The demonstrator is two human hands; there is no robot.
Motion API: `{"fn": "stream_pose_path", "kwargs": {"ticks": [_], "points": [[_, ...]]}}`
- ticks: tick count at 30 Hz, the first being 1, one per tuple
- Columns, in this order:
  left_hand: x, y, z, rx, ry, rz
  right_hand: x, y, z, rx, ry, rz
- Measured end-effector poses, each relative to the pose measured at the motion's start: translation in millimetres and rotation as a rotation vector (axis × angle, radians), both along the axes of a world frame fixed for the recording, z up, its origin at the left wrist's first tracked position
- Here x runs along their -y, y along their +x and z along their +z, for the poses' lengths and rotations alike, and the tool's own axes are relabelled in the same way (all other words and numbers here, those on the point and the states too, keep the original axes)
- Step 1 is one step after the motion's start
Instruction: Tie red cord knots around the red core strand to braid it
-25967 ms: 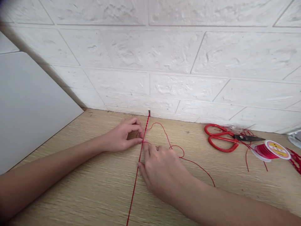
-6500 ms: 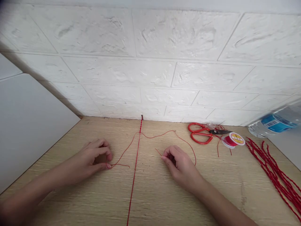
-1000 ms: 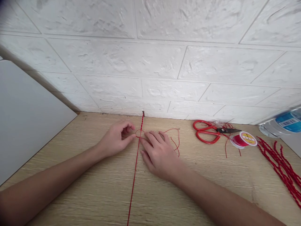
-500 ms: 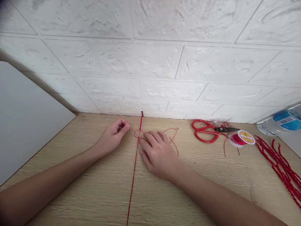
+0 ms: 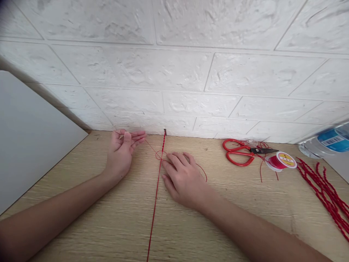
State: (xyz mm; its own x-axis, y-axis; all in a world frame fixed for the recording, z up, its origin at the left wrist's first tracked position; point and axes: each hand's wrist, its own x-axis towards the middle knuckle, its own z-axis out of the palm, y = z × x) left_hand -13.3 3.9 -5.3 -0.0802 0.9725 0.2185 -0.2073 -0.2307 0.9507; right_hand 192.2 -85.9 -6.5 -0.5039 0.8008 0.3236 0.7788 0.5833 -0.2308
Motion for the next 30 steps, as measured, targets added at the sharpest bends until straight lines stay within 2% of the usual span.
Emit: {"fn": "stream_pose_path", "kwargs": {"ticks": [3, 7, 10, 12, 15, 18, 25, 28, 30], "points": [[6.7, -0.3, 1.2, -0.257, 0.161, 0.070, -0.1, -0.1, -0.3, 0.000, -0.012, 0.000], [14.0, -3.3, 7.3, -0.723, 0.230, 0.144, -0.3, -0.4, 0.4, 0.003, -0.012, -0.003], [17.4, -4.5, 10.7, -0.955, 0.285, 0.233, 0.1, -0.5, 1.2, 0.007, -0.012, -0.005], [19.3, -4.2, 11.1, -1.070, 0.322, 0.217, 0.5, -0.5, 1.5, 0.005, -0.010, -0.006], [20.6, -3.1, 9.5, -1.214, 0.341, 0.072, 0.6, -0.5, 1.2, -0.003, -0.005, -0.003], [19.7, -2.5, 7.1, -1.297, 0.307, -0.015, 0.3, -0.2, 0.4, -0.003, -0.010, -0.001], [14.6, -1.5, 3.3, -1.329, 0.228, -0.082, 0.0, -0.2, 0.3, -0.008, -0.015, 0.000], [13.0, -2.0, 2.7, -1.280, 0.191, -0.063, 0.0, -0.5, 0.5, -0.009, -0.013, 0.002], [11.0, -3.0, 2.1, -1.159, 0.150, -0.028, 0.1, -0.6, 0.5, -0.011, -0.013, 0.003]]}}
